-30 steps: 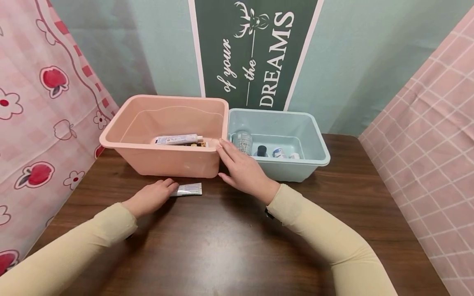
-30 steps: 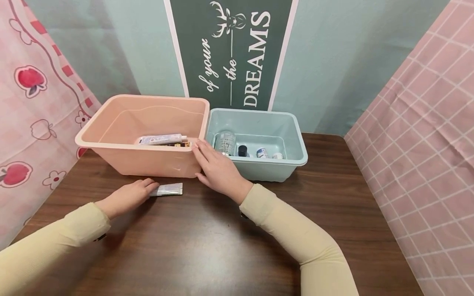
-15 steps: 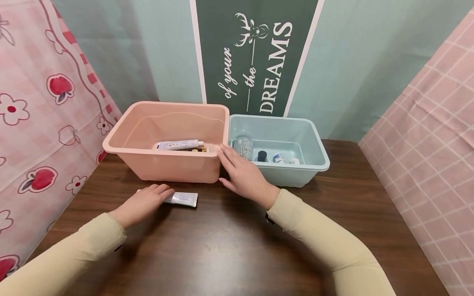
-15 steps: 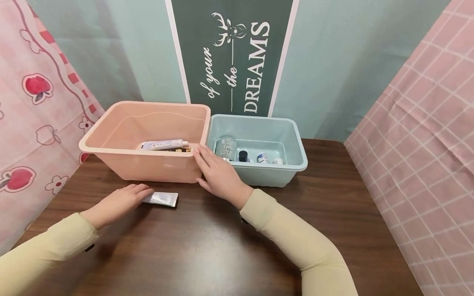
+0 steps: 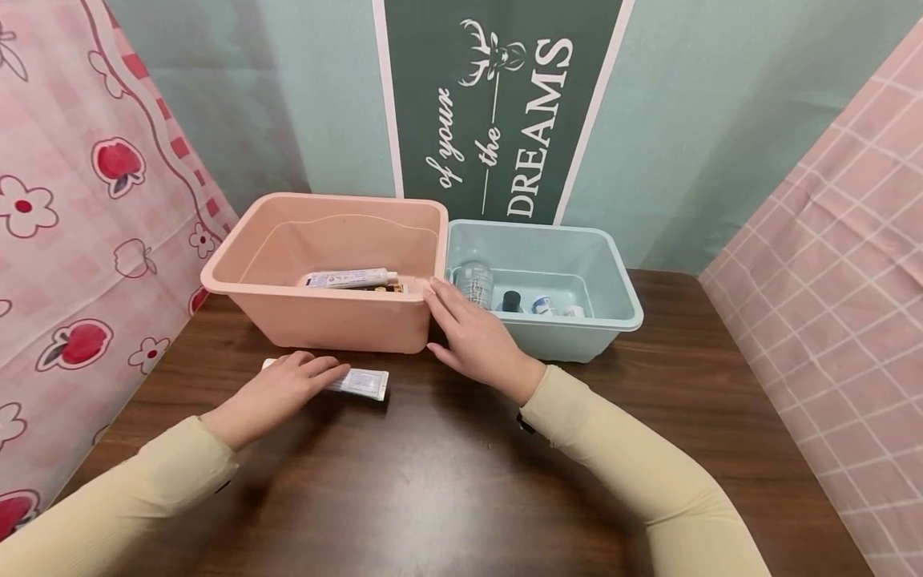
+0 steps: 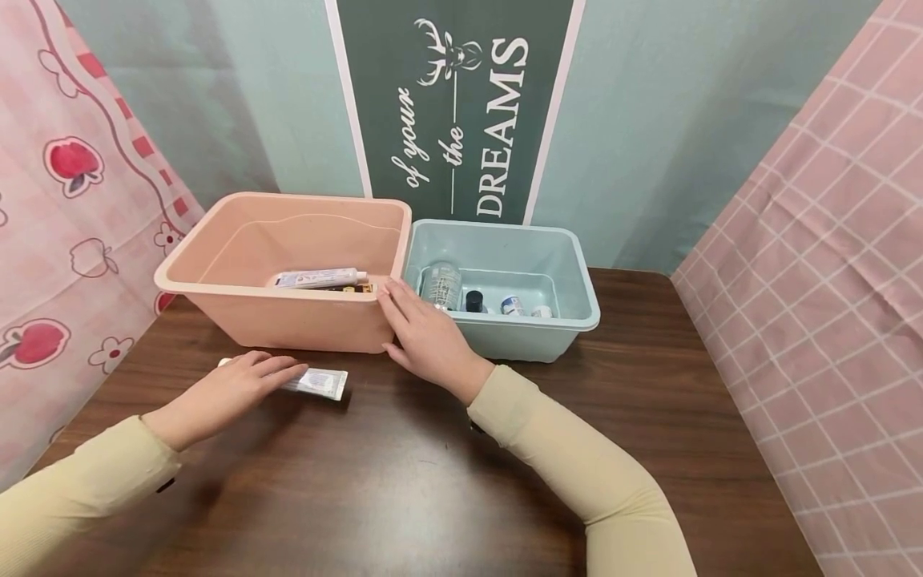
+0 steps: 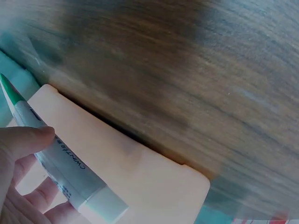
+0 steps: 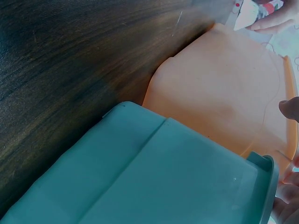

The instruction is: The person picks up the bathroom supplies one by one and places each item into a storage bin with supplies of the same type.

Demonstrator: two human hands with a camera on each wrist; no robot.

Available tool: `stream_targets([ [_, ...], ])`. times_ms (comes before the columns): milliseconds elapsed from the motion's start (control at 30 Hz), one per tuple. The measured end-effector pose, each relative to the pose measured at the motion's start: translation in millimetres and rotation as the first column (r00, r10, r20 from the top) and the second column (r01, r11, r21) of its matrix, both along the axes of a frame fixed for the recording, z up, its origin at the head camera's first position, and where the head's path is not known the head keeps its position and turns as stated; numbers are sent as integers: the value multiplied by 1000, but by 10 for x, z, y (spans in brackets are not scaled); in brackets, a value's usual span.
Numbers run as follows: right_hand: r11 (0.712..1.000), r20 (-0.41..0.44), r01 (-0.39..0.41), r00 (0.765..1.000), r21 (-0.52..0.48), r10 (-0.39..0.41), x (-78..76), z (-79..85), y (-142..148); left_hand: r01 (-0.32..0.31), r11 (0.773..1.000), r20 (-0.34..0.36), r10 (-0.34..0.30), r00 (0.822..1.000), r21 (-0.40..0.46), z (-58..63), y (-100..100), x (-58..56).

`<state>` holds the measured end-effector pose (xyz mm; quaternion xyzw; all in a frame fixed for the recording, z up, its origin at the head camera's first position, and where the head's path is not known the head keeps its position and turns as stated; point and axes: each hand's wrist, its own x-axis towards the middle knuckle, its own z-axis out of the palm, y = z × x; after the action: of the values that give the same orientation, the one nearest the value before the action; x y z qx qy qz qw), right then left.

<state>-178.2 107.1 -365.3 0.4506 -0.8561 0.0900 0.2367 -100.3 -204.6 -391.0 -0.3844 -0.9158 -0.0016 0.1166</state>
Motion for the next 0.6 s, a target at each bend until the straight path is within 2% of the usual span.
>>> stream_targets([
  [233,1000,3,-6,1000,-1,6,0,8,3,37,999,-54,-36,998,16,84,13,23],
  [433,1000,5,-5,1000,-1,5,0,9,4,80,996,-90,-77,993,35,217,34,45],
  [600,1000,9,1,1000,5,-1,3,10,8,92,995,-131,-87,988,28,344,46,55],
])
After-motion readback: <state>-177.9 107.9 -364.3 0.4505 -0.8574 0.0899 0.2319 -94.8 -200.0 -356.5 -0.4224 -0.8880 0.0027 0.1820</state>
